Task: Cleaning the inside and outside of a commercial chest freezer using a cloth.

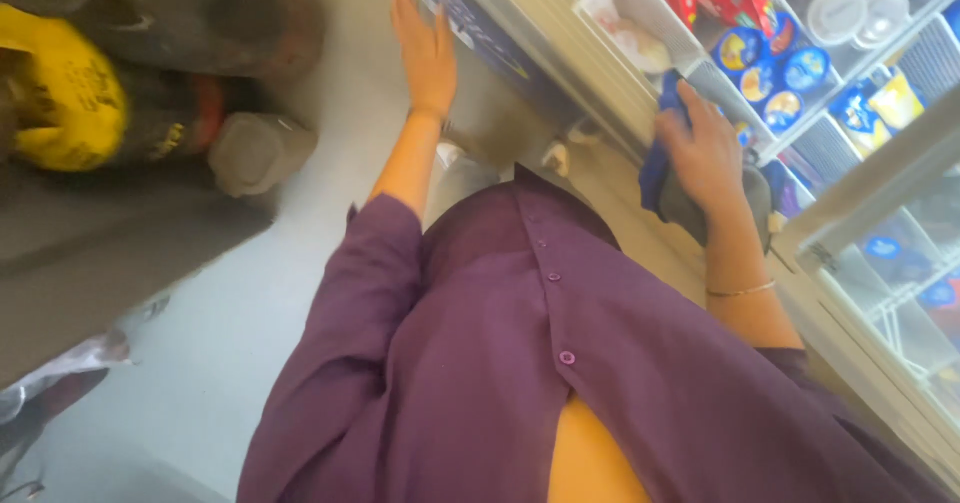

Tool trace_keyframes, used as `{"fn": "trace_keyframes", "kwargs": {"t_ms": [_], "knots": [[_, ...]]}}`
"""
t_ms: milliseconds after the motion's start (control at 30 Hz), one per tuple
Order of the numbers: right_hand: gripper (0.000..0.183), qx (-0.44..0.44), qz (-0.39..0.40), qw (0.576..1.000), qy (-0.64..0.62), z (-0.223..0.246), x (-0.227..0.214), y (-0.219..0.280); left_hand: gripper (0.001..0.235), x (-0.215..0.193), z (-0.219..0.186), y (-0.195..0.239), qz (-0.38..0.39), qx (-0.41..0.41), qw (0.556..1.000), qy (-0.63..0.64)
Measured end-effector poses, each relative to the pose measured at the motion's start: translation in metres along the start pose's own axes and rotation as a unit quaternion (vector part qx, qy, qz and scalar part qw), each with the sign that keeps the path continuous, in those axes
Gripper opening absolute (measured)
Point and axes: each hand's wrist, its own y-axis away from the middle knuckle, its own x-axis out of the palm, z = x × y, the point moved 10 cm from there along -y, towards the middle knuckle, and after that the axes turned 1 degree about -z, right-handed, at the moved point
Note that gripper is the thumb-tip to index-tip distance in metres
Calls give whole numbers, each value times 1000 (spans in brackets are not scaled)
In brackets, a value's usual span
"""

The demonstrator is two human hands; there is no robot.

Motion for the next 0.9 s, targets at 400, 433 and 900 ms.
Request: {"fn": "trace_keyframes", "kwargs": {"t_ms": [400,433,900], "knots": [[67,-74,-106,991,19,160,1,-34,57,-287,385,354,311,-470,765,-312],[67,-72,-106,992,18,172,8,-49,57,-290,388,349,312,-471,764,-313],[38,-217,-205,946,-128,330,160,-311,38,-97,242,-49,193,-124,971,-70]]}}
